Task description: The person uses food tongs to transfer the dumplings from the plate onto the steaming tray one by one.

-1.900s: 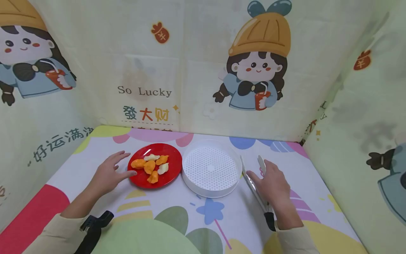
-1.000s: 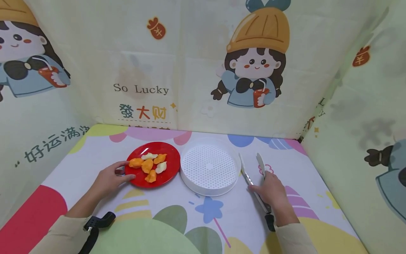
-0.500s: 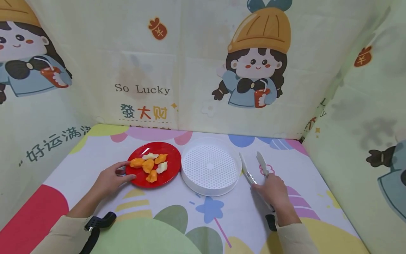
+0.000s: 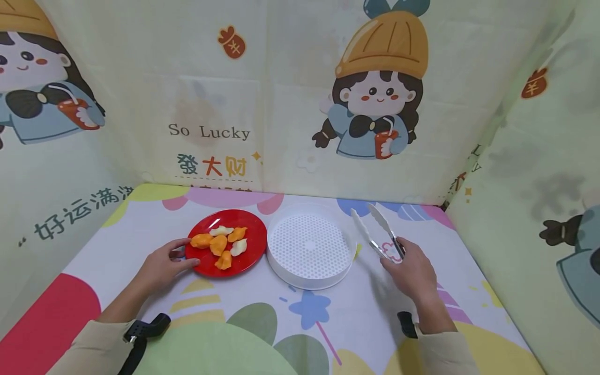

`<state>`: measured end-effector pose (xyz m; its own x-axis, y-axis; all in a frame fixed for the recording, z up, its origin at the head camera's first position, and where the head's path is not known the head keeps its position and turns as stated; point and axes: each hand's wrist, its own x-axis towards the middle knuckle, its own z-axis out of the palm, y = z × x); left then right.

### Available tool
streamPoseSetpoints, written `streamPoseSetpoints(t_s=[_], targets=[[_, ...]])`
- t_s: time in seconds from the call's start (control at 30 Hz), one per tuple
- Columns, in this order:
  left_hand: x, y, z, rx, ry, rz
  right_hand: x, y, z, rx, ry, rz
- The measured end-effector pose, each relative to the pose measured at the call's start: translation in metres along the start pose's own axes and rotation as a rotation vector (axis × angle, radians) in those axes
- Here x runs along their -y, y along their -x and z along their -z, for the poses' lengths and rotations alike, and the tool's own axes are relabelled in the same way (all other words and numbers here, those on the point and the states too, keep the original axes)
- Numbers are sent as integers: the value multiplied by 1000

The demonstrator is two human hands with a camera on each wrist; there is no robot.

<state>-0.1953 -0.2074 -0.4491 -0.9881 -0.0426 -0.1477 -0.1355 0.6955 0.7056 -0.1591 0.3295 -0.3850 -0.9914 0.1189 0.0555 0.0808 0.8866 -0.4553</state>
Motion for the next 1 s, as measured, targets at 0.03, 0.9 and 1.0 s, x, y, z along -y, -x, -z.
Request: streamPoseSetpoints(t_s=[0.03,0.9,1.0], targets=[[1,0,0,2,1,5,3,0,1,6,-7,5],[1,2,-1,26,65,54,147,19,-53,202,31,477],[2,2,-2,25,66,52,159,22,-60,242,46,473]])
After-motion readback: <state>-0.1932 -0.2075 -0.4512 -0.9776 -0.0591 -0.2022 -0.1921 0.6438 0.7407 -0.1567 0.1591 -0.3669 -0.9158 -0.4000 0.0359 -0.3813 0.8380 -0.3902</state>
